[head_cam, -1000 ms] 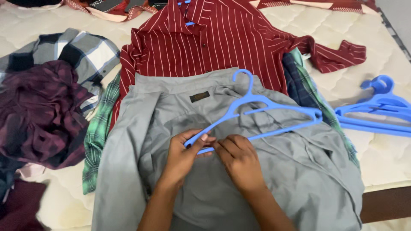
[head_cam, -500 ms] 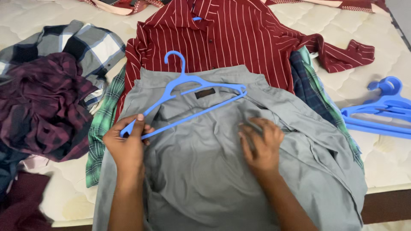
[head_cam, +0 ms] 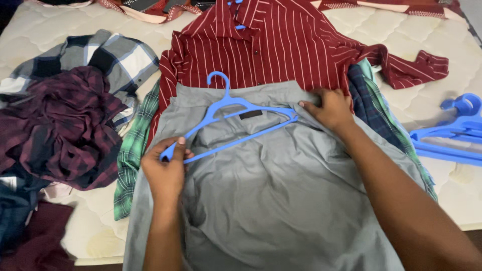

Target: The person places a light gray shirt on a blue hanger, smooths the fabric, and fastens all buttons from top to bottom. The person then picks up a maroon plaid shirt, places it on another hanger, and smooths it out.

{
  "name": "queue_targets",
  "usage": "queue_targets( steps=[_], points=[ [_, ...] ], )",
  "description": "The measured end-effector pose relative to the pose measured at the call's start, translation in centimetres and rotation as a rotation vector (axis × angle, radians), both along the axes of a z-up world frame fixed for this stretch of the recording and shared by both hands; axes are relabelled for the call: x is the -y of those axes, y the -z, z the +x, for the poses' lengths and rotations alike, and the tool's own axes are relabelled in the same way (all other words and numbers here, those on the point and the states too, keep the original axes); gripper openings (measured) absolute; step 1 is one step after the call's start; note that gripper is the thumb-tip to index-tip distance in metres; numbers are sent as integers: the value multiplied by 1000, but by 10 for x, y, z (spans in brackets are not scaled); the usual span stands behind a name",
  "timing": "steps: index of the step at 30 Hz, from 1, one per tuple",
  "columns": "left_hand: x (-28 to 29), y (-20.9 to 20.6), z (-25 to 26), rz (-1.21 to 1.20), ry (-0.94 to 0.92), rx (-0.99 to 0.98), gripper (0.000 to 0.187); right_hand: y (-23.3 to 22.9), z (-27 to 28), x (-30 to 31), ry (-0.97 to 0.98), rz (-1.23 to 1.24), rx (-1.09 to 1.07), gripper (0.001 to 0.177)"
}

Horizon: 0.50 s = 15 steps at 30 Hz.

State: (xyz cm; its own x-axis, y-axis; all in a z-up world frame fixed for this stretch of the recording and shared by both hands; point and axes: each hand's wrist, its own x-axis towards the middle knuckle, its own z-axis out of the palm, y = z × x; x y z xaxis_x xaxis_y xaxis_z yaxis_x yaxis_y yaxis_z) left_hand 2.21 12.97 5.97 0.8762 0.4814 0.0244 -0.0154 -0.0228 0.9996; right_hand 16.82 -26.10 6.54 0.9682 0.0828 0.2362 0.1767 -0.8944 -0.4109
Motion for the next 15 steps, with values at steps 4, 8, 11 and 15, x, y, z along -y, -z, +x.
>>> queue_targets(
  steps=[4, 8, 11, 15],
  points=[
    [15, 11, 7, -36, 81, 39, 18, -30, -1, -20, -196, 369, 90, 13],
    [37, 24, 10, -47, 134, 118, 30, -50, -65, -58, -300, 616, 188, 7],
    [52, 23, 10, -3, 145, 127, 41, -48, -107, -87, -267, 357, -108, 30],
    [60, 8, 3, -2, 225, 117, 53, -28, -110, -115, -544, 125, -43, 55]
  ],
)
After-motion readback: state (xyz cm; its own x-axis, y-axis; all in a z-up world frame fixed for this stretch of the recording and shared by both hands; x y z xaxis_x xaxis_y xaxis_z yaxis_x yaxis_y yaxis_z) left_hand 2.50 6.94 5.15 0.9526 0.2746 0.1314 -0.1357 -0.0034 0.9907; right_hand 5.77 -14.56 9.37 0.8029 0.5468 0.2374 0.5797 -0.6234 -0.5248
